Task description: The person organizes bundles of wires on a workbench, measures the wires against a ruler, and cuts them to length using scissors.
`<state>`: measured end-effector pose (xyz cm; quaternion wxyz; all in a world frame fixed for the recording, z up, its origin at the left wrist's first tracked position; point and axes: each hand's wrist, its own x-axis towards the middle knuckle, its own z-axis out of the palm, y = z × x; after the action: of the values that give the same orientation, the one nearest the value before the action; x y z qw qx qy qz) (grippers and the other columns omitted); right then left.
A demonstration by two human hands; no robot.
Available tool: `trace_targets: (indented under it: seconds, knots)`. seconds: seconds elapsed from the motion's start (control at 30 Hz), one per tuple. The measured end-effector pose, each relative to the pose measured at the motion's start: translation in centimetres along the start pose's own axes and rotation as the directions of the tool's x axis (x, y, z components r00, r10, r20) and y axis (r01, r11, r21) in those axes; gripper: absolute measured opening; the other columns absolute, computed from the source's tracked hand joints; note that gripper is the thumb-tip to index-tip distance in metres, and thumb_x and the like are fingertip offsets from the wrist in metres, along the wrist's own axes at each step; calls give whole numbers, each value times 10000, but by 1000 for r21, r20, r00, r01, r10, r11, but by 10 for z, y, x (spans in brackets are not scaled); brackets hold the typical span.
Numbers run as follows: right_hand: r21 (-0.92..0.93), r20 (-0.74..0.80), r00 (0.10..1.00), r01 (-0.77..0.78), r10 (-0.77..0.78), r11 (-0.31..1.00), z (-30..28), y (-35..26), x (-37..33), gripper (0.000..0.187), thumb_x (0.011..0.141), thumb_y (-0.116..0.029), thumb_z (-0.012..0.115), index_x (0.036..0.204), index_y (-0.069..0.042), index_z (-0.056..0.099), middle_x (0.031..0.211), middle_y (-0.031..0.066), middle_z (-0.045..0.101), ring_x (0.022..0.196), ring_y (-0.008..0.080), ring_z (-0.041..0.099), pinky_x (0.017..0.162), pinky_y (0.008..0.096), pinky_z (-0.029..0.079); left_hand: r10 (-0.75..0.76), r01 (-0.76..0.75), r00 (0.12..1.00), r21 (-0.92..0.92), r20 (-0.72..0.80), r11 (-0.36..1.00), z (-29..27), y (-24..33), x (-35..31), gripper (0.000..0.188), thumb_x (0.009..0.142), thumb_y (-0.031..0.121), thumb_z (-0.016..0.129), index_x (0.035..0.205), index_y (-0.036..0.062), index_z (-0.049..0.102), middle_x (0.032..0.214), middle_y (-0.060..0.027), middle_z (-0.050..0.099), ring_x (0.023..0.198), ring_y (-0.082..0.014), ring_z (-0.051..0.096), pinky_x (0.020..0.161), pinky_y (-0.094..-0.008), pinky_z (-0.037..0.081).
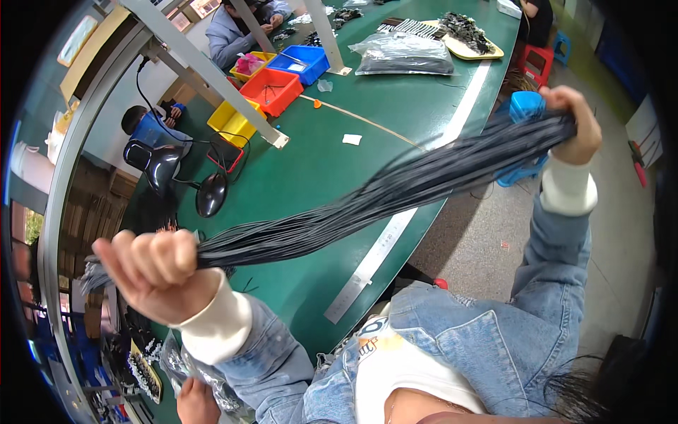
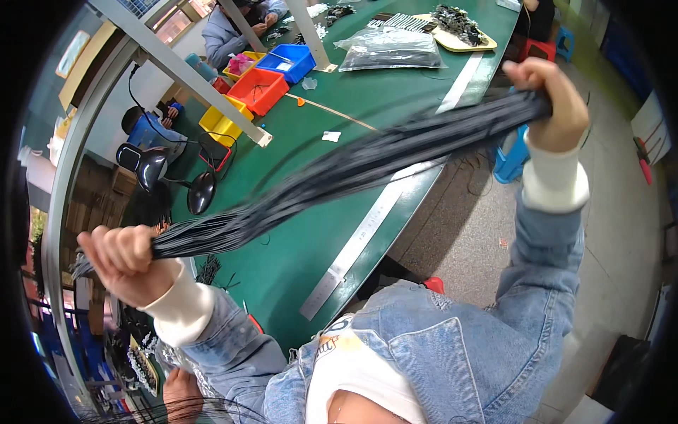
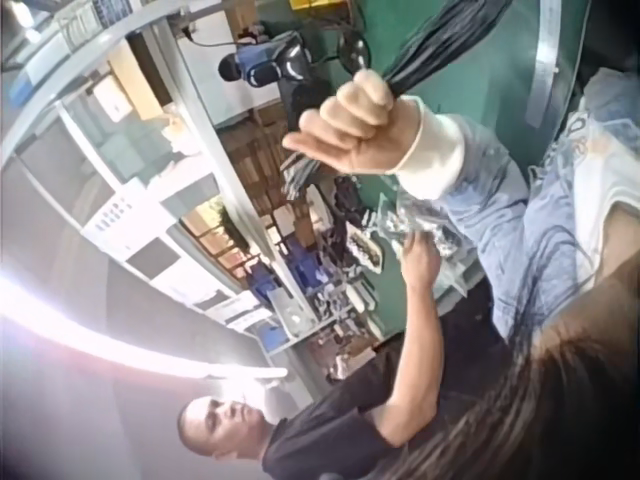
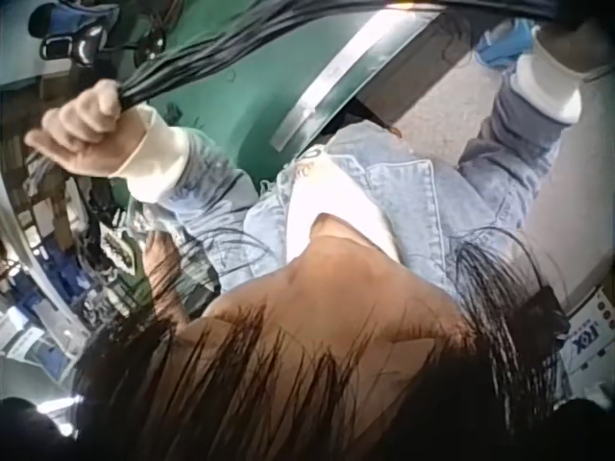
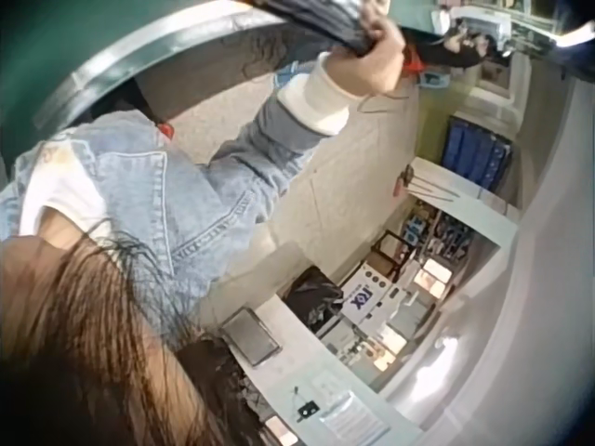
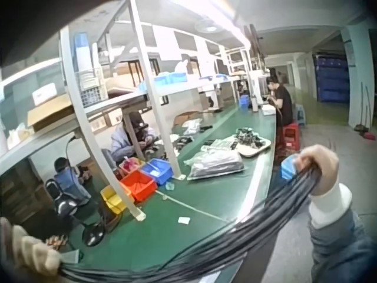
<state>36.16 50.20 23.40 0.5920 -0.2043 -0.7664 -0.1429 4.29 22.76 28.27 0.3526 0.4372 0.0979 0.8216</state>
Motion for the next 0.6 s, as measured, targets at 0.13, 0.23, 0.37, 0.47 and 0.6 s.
trace_targets:
  seconds: [0.13, 0.23, 0.37, 0.47, 0.6]
  knots:
    - [-48, -333, 930, 149, -157, 988, 36, 35, 42, 157, 682, 38, 638, 822, -5, 582, 726, 34, 588, 622, 117, 571, 613, 195, 452, 166, -173, 980, 54, 112, 983, 19, 22, -1, 467, 933, 294, 288, 492, 143, 270, 378, 31, 256, 311, -79, 196, 356, -233, 190]
    - [16, -442, 866, 268, -234, 963, 65, 54, 46, 102, 708, -12, 602, 804, -25, 571, 726, 55, 556, 602, 149, 545, 568, 228, 433, 214, -223, 963, 33, 166, 974, 25, 35, -6, 460, 926, 275, 297, 487, 142, 271, 363, 40, 253, 291, -75, 194, 341, -213, 178]
    - [257, -254, 953, 229, -163, 939, 126, 45, -17, 169, 617, -135, 644, 742, -101, 536, 673, 34, 538, 647, 209, 542, 627, 304, 407, 118, -123, 989, 57, 87, 991, 15, 21, -21, 454, 929, 313, 286, 506, 148, 287, 354, 54, 226, 291, -59, 133, 336, -230, 123]
    - [261, 427, 884, 80, -189, 962, 166, 14, -87, 257, 609, -145, 666, 811, -134, 507, 844, 34, 535, 851, 256, 513, 724, 362, 378, 53, -33, 988, 141, -142, 990, -7, -13, -23, 446, 935, 298, 268, 513, 155, 275, 374, 49, 178, 318, -73, 82, 359, -262, 92]
    - [158, 735, 678, -155, -12, 975, 135, -16, -129, 589, 626, -89, 664, 1169, -102, 436, 1178, 112, 427, 1130, 298, 370, 925, 401, 316, -107, 214, 914, 242, -392, 946, -25, -55, -18, 456, 935, 273, 280, 501, 134, 267, 387, 33, 153, 350, -95, 80, 390, -267, 133]
